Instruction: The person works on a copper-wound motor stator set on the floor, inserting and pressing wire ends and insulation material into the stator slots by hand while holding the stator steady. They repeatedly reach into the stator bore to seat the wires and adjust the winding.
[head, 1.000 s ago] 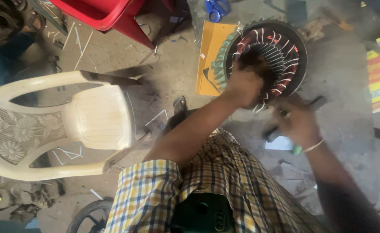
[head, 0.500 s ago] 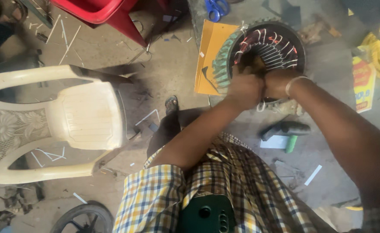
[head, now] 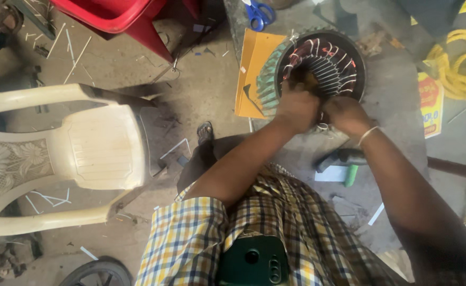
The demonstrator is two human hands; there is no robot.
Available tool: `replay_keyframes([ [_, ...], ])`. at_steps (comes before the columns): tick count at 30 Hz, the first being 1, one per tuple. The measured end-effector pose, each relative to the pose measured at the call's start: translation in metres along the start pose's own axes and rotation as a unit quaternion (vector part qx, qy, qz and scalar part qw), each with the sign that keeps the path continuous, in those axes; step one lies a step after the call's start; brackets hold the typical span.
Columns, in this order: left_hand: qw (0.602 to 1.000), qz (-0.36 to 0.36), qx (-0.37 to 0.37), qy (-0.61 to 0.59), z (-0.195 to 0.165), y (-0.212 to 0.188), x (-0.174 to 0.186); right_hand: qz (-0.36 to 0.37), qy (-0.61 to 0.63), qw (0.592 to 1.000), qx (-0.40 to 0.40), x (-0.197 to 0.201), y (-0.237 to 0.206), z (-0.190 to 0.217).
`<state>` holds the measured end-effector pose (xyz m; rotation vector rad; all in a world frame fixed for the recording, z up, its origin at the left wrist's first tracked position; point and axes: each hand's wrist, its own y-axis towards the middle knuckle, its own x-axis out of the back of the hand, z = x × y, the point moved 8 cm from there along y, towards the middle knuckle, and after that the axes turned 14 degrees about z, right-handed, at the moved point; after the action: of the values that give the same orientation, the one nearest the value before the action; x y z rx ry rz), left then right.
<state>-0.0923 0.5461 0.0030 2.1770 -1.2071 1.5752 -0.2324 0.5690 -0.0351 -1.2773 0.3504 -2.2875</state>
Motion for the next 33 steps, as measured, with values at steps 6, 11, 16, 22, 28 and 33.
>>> replay_keyframes([
  [6, 1.0, -0.008, 0.008, 0.02, 0.0, 0.0, -0.003, -0.029, -0.098, 0.994, -0.023, 0.015, -0.015, 0.012],
  [11, 1.0, 0.017, 0.014, 0.0, 0.0, -0.004, -0.002, -0.038, -0.169, 0.983, -0.061, 0.003, -0.01, 0.027],
  [16, 0.998, 0.054, 0.022, -0.002, -0.004, -0.005, 0.002, -0.006, 0.276, 0.948, -0.16, -0.009, -0.017, -0.008],
  [22, 0.995, 0.022, -0.08, -0.052, -0.001, 0.004, -0.006, -0.029, 0.486, 0.869, -0.087, -0.023, -0.058, 0.001],
  [28, 0.915, 0.088, -0.167, -0.356, -0.009, 0.049, -0.036, -0.183, 0.606, 0.773, -0.046, -0.02, -0.128, -0.002],
  [33, 0.92, 0.063, -0.181, -0.341, -0.003, 0.063, -0.003, -0.204, 0.817, 0.533, 0.088, -0.02, -0.163, -0.017],
])
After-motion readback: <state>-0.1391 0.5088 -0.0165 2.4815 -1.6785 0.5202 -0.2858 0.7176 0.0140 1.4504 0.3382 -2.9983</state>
